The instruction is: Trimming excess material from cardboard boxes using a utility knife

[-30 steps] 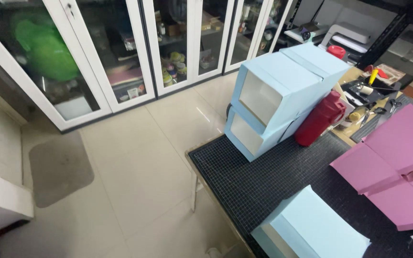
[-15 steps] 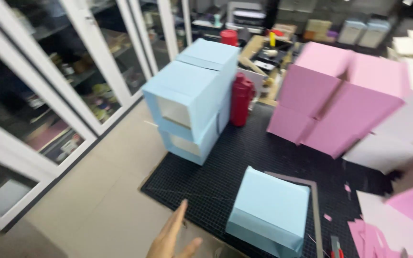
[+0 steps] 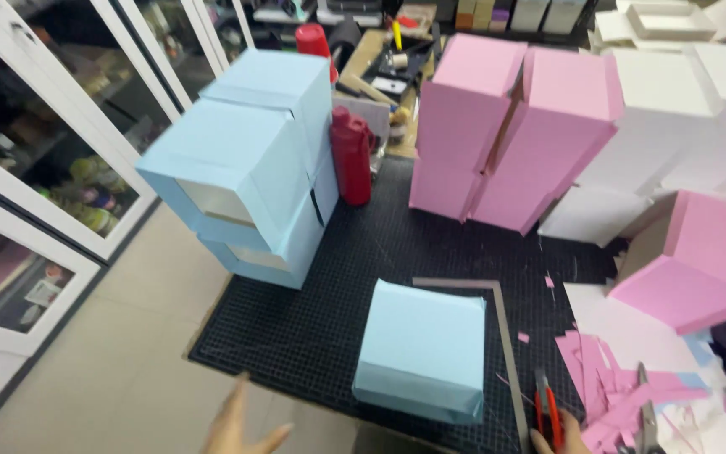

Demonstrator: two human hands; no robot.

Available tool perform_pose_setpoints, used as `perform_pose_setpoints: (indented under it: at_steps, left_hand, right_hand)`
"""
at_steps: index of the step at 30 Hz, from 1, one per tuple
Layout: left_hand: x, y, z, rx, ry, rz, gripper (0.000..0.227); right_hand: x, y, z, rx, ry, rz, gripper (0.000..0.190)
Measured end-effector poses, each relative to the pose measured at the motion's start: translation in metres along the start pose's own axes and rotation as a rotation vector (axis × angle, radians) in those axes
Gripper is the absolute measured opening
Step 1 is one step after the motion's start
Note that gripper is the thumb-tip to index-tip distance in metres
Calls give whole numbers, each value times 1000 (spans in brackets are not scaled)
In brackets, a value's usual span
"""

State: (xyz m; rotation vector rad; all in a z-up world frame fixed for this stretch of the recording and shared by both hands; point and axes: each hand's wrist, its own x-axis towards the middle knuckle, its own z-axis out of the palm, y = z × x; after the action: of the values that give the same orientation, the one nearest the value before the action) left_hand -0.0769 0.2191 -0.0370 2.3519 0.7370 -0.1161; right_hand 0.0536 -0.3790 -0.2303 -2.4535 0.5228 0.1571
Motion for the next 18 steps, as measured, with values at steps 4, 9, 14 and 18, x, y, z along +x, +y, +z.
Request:
perform_pose_setpoints:
  at_steps: [4, 9, 14, 18]
  left_hand:
    - [-13, 108, 37, -57, -575, -54, 138]
    - [2, 139, 105, -611, -169, 455, 90]
    - [5, 171, 105, -599, -19, 457, 54]
    - [17, 170, 74, -407, -140, 613, 58]
  right_hand:
    - [-33, -93, -32, -541, -42, -61, 140]
    - [-91, -226, -91, -86, -467, -288, 143]
    - [-112, -252, -65, 536, -221, -556, 80]
    - [-100, -234, -73, 519, -124, -428, 26]
